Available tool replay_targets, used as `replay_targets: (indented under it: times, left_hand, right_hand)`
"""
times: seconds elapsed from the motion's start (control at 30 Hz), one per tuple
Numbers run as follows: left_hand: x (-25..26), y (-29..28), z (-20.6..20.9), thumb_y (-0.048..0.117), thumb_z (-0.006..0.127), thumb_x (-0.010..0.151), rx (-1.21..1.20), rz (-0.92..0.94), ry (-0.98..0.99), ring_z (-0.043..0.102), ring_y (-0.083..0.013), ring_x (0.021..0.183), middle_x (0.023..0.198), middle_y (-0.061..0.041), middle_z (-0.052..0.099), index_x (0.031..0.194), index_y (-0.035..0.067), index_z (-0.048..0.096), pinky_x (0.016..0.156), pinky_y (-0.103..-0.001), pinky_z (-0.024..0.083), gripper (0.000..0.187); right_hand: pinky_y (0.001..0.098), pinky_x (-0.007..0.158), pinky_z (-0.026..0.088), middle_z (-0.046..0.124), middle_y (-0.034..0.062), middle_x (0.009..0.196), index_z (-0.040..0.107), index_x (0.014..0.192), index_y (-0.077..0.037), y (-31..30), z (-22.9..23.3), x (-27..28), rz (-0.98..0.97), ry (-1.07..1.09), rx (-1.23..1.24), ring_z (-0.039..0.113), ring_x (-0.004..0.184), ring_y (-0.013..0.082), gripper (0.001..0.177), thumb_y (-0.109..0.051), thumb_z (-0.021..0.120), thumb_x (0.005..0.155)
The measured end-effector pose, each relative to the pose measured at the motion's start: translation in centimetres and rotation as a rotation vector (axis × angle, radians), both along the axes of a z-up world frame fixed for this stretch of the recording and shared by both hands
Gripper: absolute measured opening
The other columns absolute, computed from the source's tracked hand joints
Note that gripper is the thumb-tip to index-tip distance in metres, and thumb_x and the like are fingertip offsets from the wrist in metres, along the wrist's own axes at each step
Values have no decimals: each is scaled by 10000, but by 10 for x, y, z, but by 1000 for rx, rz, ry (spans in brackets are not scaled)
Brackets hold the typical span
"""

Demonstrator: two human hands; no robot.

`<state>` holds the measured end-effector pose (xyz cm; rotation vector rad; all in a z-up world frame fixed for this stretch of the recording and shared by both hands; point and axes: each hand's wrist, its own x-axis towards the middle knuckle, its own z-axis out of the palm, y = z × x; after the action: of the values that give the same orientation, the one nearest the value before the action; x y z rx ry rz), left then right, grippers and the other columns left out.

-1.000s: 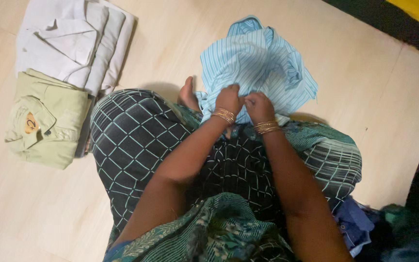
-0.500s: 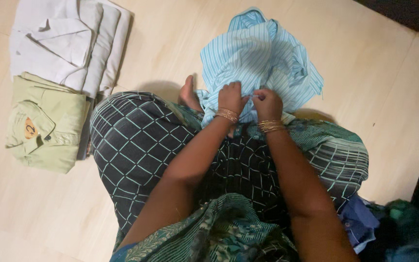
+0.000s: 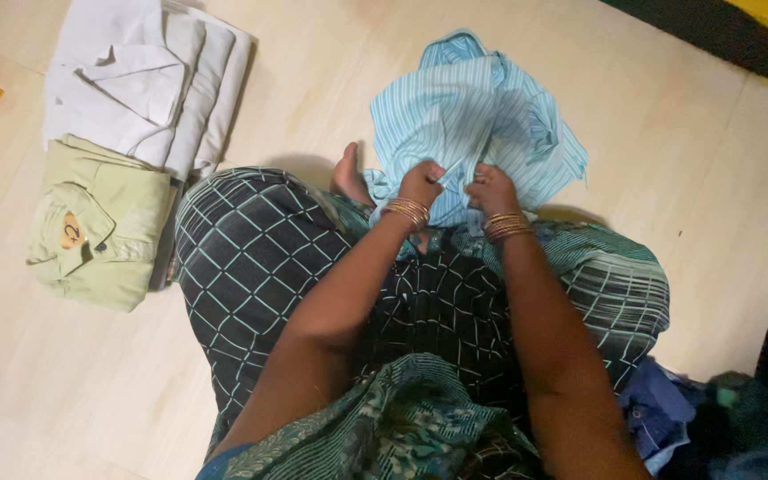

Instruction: The person sits on the floor and folds a light blue striped shirt by hand. They smooth the fabric, fold the sleeves inward, and fold the body into a compact rectangle, placing it on a stack of other folded clothes.

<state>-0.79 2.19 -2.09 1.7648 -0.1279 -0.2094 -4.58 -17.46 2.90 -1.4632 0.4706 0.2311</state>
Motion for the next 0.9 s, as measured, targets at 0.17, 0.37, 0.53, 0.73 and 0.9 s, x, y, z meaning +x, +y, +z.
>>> replay_targets:
  times: [0.17, 0.37, 0.53, 0.73, 0.9]
  left_hand:
    - [1, 7, 13, 98, 796, 752, -160, -130, 140, 691, -136, 889, 966, -55, 759, 1040, 4, 739, 830, -295, 547, 308]
    - [-11, 28, 81, 353, 734, 971, -299, -201, 489, 583, -84, 752, 830, 1, 702, 937, -8, 760, 683, -269, 487, 363]
    - [-11, 48, 107, 198, 801, 918, -318, -72, 269, 575, -50, 720, 803, 17, 694, 893, -1, 756, 659, -238, 469, 206]
    - [-19, 75, 101, 179, 758, 904, -346, -111, 378, 594, -37, 635, 761, 21, 727, 920, 33, 789, 579, -213, 474, 151]
    - [-30, 72, 95, 163, 760, 897, -355, -97, 406, 579, -41, 609, 735, 3, 716, 893, 4, 788, 548, -205, 443, 161]
  right_hand:
    - [255, 653, 542, 730, 54, 916, 719, 1099, -17, 8, 12, -2, 5, 29, 207, 666, 754, 140, 260, 31, 733, 843]
    - [265, 812, 537, 741, 35, 996, 709, 1081, -3, 15, 27, 0, 140, -188, 17, 674, 879, 104, 165, -27, 701, 918]
    - [268, 914, 521, 697, 51, 1078, 653, 1151, 17, 39, 57, -11, 123, -364, 254, 643, 992, 111, 147, -9, 674, 1008]
    - [264, 902, 542, 726, 51, 1111, 663, 1209, 14, 58, 108, -30, 263, -266, 199, 667, 983, 103, 299, -41, 719, 921]
    - [249, 810, 566, 762, 41, 1010, 725, 1127, 13, 63, 127, -38, 338, -180, -44, 693, 881, 93, 271, -71, 755, 871]
